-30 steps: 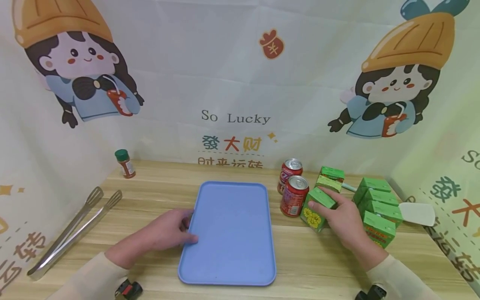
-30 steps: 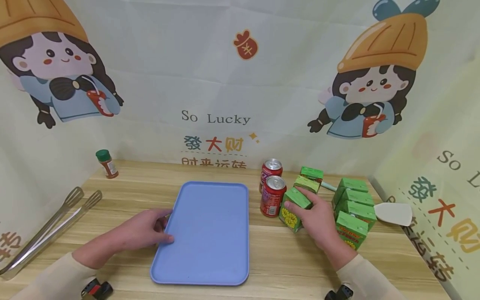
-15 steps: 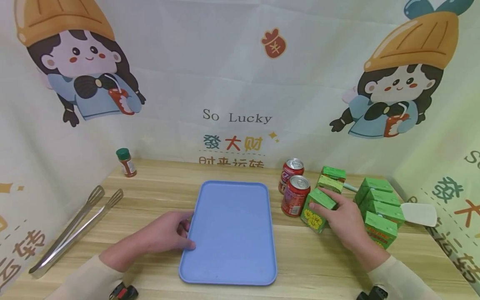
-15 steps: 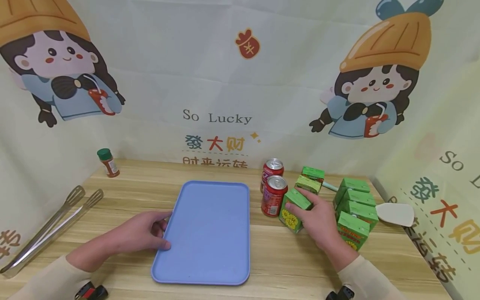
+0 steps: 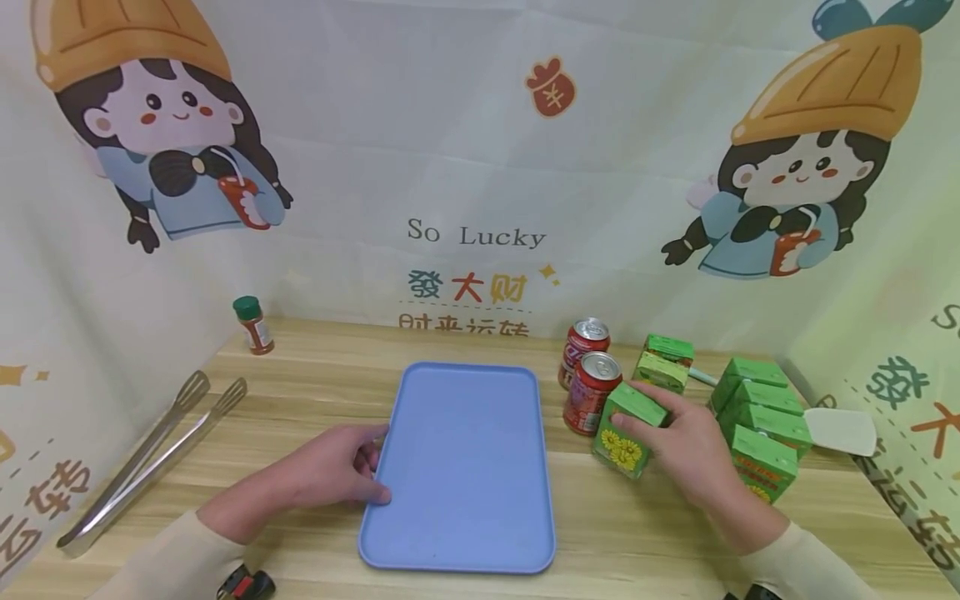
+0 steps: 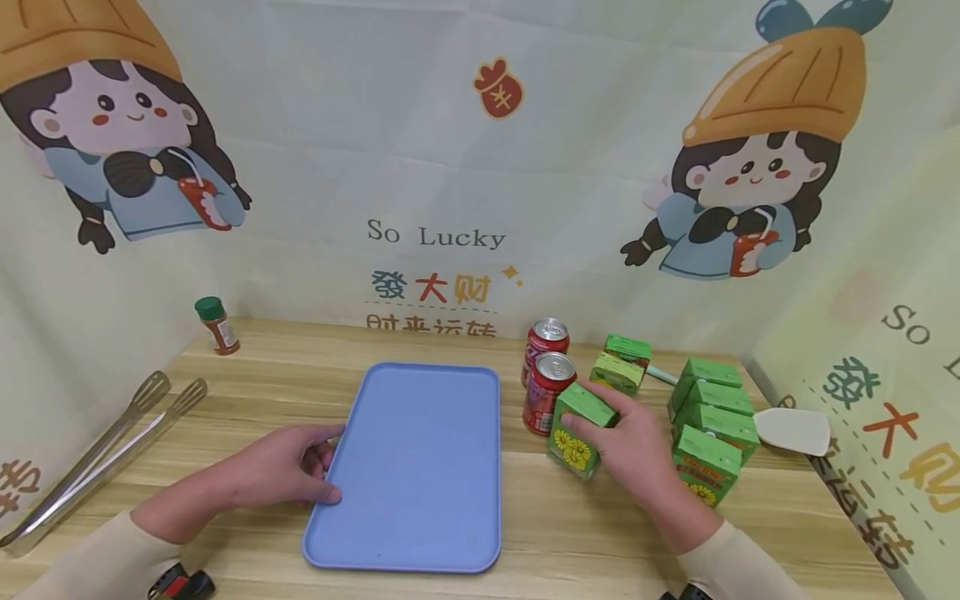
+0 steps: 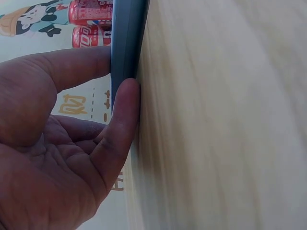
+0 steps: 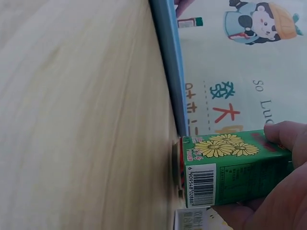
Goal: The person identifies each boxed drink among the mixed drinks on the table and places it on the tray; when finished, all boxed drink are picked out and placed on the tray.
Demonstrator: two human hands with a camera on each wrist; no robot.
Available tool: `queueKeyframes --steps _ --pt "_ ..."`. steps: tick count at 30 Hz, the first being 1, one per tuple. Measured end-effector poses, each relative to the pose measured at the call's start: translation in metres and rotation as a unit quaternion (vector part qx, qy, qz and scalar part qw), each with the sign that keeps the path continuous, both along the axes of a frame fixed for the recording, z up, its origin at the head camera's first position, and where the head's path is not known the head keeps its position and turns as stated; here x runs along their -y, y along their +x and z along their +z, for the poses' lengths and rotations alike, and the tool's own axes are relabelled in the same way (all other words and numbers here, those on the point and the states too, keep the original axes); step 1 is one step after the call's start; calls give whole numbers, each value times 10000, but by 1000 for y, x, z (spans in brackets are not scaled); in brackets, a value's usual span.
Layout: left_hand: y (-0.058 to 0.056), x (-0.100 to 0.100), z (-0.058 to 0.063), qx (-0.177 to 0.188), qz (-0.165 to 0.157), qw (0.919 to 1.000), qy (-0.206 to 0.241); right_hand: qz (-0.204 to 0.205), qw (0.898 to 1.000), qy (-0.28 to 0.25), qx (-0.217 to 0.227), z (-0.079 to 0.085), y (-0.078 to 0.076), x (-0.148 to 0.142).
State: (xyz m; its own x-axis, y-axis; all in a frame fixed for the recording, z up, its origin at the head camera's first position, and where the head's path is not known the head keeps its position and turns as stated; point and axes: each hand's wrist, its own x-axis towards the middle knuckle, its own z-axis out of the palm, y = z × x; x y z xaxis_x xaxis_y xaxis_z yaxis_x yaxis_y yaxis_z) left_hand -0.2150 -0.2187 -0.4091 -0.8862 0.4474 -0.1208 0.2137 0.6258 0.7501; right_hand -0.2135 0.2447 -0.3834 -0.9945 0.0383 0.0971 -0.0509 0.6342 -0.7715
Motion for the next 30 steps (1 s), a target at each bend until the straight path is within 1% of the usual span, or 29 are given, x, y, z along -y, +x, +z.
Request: queueKeyframes --steps 2,7,9,14,19,24,30 --pt "1 1 0 -13 -6 10000 0 97 9999 -50 -32 4 3 3" --pt "2 3 -1 43 29 10000 17 446 9981 -408 -86 9 7 10" --pt "3 4 -1 107 77 9999 33 620 9958 -671 -66 9 7 15" --pt "3 3 0 166 114 9998 63 1071 9880 -1112 3 9 8 26" --pt "1 -1 1 163 9 9998 124 1177 9865 -1134 119 9 8 35" --pt "-2 -1 0 160 -26 9998 110 1313 9841 -1185 161 8 0 49" --pt "-2 1 0 210 -19 9996 162 1664 9789 -1178 148 7 -20 73"
